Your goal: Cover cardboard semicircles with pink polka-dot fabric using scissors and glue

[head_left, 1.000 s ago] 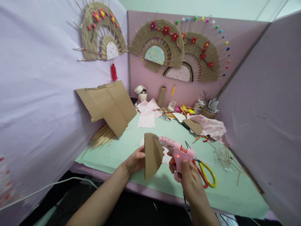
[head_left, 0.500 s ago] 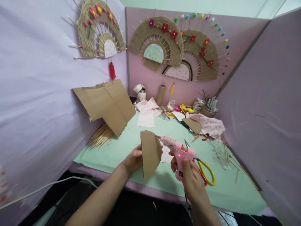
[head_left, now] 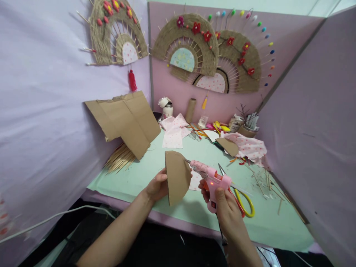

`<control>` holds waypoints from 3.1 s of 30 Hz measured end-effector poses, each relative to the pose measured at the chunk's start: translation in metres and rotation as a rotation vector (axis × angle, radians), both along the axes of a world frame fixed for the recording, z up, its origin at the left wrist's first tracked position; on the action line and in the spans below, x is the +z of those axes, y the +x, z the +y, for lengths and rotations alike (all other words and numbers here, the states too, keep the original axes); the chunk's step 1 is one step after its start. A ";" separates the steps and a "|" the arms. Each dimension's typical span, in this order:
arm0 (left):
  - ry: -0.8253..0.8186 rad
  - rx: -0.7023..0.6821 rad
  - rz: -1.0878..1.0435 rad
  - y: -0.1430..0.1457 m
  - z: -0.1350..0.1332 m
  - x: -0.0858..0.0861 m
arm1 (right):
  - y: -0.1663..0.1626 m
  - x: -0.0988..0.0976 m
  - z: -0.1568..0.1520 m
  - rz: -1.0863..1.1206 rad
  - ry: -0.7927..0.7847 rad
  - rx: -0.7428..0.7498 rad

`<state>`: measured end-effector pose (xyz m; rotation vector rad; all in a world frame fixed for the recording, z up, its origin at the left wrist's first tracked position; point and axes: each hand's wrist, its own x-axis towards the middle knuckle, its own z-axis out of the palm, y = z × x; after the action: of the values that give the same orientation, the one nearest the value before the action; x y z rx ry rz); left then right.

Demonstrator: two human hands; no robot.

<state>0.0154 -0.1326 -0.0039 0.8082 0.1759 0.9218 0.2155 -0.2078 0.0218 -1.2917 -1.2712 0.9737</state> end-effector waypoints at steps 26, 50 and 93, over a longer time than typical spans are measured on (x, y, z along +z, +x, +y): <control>-0.051 0.056 0.004 -0.001 0.001 0.003 | 0.006 -0.001 -0.003 -0.126 -0.074 -0.063; -0.093 0.256 -0.117 0.000 0.004 0.006 | 0.011 0.005 -0.010 -0.191 -0.131 0.058; -0.071 0.414 -0.075 0.002 0.009 -0.003 | 0.018 0.012 -0.022 -0.302 -0.148 0.211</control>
<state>0.0179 -0.1237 -0.0067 0.6810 0.3163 1.3264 0.2334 -0.2301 0.0340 -1.4823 -1.6177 1.0644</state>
